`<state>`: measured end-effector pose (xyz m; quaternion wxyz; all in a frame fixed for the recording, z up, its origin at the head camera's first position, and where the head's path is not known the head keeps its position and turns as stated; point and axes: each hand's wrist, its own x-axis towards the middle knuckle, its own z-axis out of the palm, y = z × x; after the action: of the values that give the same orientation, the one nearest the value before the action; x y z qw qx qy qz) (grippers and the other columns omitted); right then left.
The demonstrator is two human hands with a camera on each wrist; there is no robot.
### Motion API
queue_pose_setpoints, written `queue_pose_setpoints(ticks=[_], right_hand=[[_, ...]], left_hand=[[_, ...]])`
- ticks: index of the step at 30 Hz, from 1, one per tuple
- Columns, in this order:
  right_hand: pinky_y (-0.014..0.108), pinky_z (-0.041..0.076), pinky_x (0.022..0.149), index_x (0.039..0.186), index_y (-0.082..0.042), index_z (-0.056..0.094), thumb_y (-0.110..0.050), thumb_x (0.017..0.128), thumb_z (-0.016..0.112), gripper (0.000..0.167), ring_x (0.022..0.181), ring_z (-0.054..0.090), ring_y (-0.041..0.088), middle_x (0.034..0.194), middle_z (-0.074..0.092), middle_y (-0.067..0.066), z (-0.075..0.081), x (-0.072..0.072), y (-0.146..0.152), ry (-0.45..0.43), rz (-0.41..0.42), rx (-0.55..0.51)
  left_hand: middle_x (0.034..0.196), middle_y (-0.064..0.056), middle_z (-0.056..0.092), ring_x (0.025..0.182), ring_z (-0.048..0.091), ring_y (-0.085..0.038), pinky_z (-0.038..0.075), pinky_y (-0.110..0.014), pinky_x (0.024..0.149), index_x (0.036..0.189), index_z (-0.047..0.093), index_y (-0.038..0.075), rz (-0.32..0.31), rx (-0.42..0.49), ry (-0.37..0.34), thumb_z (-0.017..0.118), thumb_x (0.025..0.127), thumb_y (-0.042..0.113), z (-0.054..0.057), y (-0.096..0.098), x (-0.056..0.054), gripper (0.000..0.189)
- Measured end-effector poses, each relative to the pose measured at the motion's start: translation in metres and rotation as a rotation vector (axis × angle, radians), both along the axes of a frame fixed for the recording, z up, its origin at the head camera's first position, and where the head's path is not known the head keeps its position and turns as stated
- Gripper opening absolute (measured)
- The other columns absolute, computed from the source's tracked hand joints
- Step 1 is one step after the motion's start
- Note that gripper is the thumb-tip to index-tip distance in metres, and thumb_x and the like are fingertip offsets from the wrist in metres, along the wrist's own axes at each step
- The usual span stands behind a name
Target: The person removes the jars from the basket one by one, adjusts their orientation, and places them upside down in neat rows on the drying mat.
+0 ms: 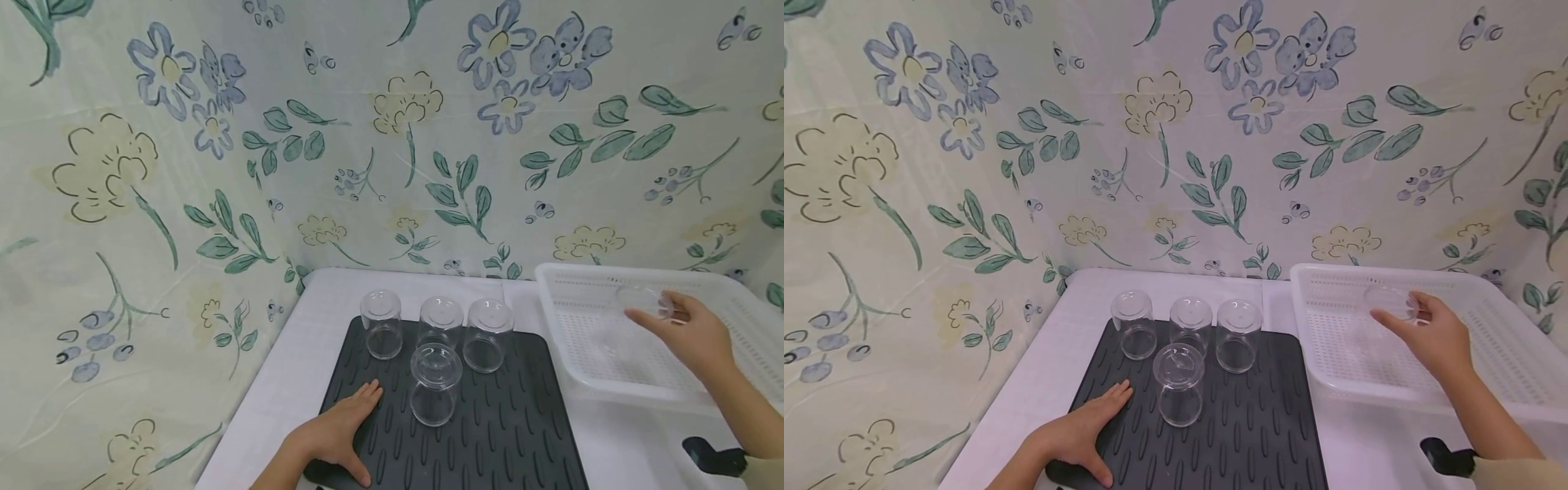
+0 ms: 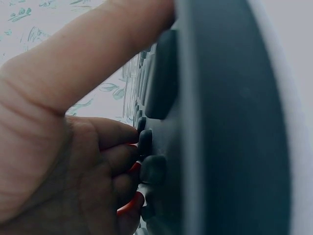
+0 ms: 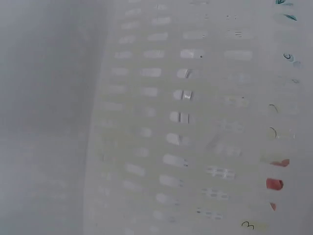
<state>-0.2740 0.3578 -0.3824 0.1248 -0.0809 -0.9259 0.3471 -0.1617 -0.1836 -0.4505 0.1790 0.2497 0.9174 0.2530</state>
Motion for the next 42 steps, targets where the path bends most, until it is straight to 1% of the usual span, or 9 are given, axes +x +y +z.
queue_pose_setpoints(ticks=[4,7,14,24,32,37,39,41,42], right_hand=[[0.071,0.039,0.087,0.149,0.012,0.015,-0.046,0.092,0.064,0.095,0.122,0.033,0.061,0.143,0.025,0.044,0.0,0.006,-0.003,0.032,0.001,0.034],[0.071,0.039,0.086,0.149,0.012,0.017,-0.045,0.092,0.064,0.094,0.121,0.034,0.061,0.143,0.026,0.043,0.001,0.01,-0.006,0.048,0.001,0.04],[0.071,0.039,0.087,0.149,0.011,0.018,-0.043,0.092,0.065,0.092,0.122,0.032,0.062,0.147,0.023,0.04,0.006,0.019,-0.011,0.071,-0.006,0.031],[0.071,0.038,0.087,0.149,0.01,0.022,-0.038,0.092,0.066,0.086,0.12,0.034,0.062,0.143,0.029,0.041,0.014,0.029,-0.018,0.13,0.013,0.022],[0.068,0.036,0.09,0.152,0.005,0.022,-0.036,0.093,0.066,0.084,0.12,0.038,0.06,0.144,0.031,0.039,0.021,0.036,-0.025,0.139,0.0,0.009],[0.064,0.035,0.098,0.153,0.0,0.023,-0.036,0.092,0.067,0.084,0.122,0.037,0.058,0.145,0.033,0.036,0.026,0.042,-0.03,0.153,0.001,-0.018],[0.048,0.034,0.108,0.154,-0.003,0.025,-0.038,0.092,0.067,0.083,0.125,0.039,0.052,0.145,0.037,0.033,0.026,0.045,-0.033,0.169,-0.016,-0.012],[0.044,0.029,0.112,0.154,-0.004,0.025,-0.037,0.092,0.067,0.081,0.128,0.037,0.05,0.144,0.038,0.033,0.026,0.047,-0.036,0.191,-0.006,-0.029],[0.038,0.027,0.114,0.154,-0.005,0.026,-0.036,0.092,0.067,0.081,0.129,0.038,0.049,0.144,0.039,0.032,0.026,0.048,-0.038,0.2,-0.003,-0.032]], left_hand=[[0.161,-0.012,0.015,0.148,0.013,-0.028,0.024,-0.055,0.112,0.155,0.022,0.002,-0.001,-0.001,0.003,0.093,0.057,0.045,0.0,0.0,0.0,0.128],[0.161,-0.012,0.016,0.147,0.014,-0.028,0.024,-0.055,0.112,0.154,0.022,0.002,0.001,0.001,0.003,0.093,0.057,0.045,0.001,0.001,0.0,0.128],[0.161,-0.012,0.016,0.148,0.013,-0.028,0.024,-0.056,0.112,0.155,0.022,0.003,0.007,0.006,-0.005,0.094,0.057,0.044,0.002,0.001,0.001,0.128],[0.161,-0.012,0.014,0.148,0.013,-0.028,0.023,-0.056,0.112,0.155,0.021,0.002,0.006,0.012,-0.011,0.094,0.057,0.044,0.002,0.001,0.0,0.129],[0.161,-0.011,0.015,0.148,0.013,-0.028,0.023,-0.056,0.112,0.155,0.022,0.002,0.005,0.01,-0.007,0.093,0.057,0.045,0.001,0.0,0.0,0.129],[0.162,-0.011,0.013,0.148,0.012,-0.028,0.022,-0.056,0.112,0.155,0.02,0.003,0.001,0.017,-0.018,0.093,0.057,0.045,0.0,-0.001,-0.001,0.129],[0.162,-0.011,0.013,0.148,0.011,-0.028,0.022,-0.057,0.112,0.155,0.02,0.003,-0.001,0.022,-0.024,0.093,0.058,0.045,0.0,-0.001,-0.001,0.129],[0.162,-0.011,0.013,0.148,0.011,-0.028,0.022,-0.057,0.112,0.155,0.02,0.003,-0.002,0.024,-0.024,0.093,0.058,0.045,-0.001,-0.001,-0.001,0.129],[0.162,-0.011,0.012,0.148,0.011,-0.028,0.021,-0.057,0.112,0.155,0.02,0.003,-0.002,0.024,-0.025,0.093,0.058,0.045,-0.001,-0.002,-0.002,0.129]])
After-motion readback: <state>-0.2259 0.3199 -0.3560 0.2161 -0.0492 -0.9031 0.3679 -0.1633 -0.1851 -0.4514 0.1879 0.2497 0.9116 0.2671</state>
